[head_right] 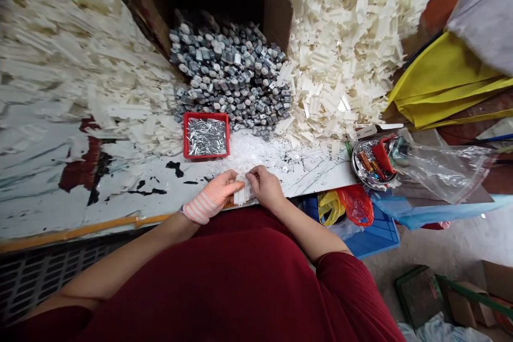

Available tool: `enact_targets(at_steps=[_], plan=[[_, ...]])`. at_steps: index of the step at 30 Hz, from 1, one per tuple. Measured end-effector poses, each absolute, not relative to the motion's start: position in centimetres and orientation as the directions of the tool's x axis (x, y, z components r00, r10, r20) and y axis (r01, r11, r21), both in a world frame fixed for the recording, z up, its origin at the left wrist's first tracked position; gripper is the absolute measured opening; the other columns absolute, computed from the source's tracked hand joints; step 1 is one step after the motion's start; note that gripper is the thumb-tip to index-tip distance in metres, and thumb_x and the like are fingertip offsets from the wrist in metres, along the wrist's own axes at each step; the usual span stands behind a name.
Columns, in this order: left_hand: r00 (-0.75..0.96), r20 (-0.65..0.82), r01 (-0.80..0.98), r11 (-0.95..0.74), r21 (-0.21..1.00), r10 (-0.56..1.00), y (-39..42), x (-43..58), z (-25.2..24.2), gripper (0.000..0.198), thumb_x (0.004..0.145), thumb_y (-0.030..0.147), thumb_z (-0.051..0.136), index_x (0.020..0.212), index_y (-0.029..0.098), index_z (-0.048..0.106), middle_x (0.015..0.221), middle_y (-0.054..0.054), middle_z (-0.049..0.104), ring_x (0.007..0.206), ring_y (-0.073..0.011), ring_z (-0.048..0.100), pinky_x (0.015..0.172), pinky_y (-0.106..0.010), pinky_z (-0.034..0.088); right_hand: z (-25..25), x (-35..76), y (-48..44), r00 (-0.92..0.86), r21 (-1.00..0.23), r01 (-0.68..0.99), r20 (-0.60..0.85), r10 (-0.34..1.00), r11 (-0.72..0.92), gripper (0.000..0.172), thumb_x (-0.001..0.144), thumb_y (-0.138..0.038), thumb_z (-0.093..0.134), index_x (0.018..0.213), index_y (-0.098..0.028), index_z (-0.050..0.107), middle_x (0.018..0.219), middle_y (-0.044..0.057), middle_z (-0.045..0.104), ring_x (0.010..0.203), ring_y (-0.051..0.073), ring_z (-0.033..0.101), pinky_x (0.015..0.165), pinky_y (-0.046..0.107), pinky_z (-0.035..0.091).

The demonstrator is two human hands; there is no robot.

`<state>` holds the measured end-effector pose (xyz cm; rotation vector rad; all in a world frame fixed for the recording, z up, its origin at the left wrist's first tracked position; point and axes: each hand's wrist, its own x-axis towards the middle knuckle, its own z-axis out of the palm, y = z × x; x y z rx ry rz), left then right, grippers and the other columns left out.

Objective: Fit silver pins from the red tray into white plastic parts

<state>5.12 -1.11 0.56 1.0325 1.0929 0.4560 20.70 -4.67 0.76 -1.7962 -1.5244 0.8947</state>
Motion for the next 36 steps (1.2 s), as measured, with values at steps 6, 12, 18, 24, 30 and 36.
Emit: enact_targets(at_steps=[6,12,18,24,30,36], plan=[[0.389,-0.464,0.242,0.397,0.885,0.796,-1.0,5.2,0.4,0.024,0.071,0.033,0.064,0.075,0.019,0.045,0.059,0.008,0.034,0.051,-0.0074,0.033,0.048,-0.021,0.025,0.5,21.1,-4.3,0.102,-0.879,0.451,-0.124,0.987,-0.156,0.022,0.089,-0.041,0.046,0.083,-0.022,0.054,0.071,0.000,0.061,0.066,0.015,0.056,0.063,0.027,0.042],[0.389,-0.449,0.276,0.363,0.890,0.804,-1.0,5.4,1.2,0.019,0.073,0.033,0.061,0.077,0.019,0.048,0.057,0.008,0.037,0.050,-0.0089,0.036,0.050,-0.022,0.027,0.6,21.0,-4.2,0.066,-0.805,0.583,-0.091,0.994,-0.112,0.018,0.087,-0.039,0.050,0.085,-0.023,0.057,0.076,0.002,0.064,0.069,0.017,0.058,0.065,0.029,0.043],[0.318,-0.313,0.440,0.153,0.885,0.895,-1.2,5.4,1.0,0.020,0.070,0.032,0.064,0.079,0.021,0.050,0.059,0.006,0.045,0.055,-0.0113,0.041,0.056,-0.024,0.032,0.5,20.5,-4.3,0.105,-0.903,0.395,-0.141,0.984,-0.171,0.021,0.085,-0.042,0.052,0.080,-0.022,0.055,0.071,0.000,0.062,0.065,0.015,0.056,0.061,0.027,0.046],[0.438,-0.438,0.304,0.330,0.894,0.785,-0.9,5.3,-0.3,0.021,0.071,0.032,0.061,0.083,0.020,0.050,0.057,0.008,0.042,0.050,-0.0105,0.039,0.049,-0.023,0.028,-1.9,26.5,-5.4,0.215,-0.782,0.610,0.011,0.977,-0.126,0.022,0.088,-0.040,0.051,0.084,-0.021,0.060,0.091,0.007,0.064,0.084,0.019,0.059,0.075,0.033,0.050],[0.442,-0.472,0.292,0.375,0.880,0.763,-0.8,5.6,0.4,0.021,0.070,0.032,0.060,0.081,0.020,0.047,0.057,0.009,0.037,0.049,-0.0084,0.036,0.049,-0.022,0.026,-4.7,31.4,-6.7,0.306,-0.464,0.866,0.202,0.930,-0.184,0.026,0.093,-0.035,0.043,0.087,-0.019,0.062,0.096,0.013,0.064,0.098,0.025,0.055,0.091,0.040,0.044],[0.453,-0.465,0.278,0.375,0.884,0.761,-0.8,5.7,0.7,0.021,0.069,0.031,0.061,0.077,0.020,0.045,0.056,0.009,0.035,0.048,-0.0076,0.033,0.047,-0.021,0.024,-4.0,30.4,-5.6,0.490,-0.750,0.596,0.057,0.870,-0.287,0.028,0.092,-0.044,0.042,0.088,-0.020,0.057,0.089,0.008,0.067,0.078,0.020,0.060,0.078,0.037,0.049]])
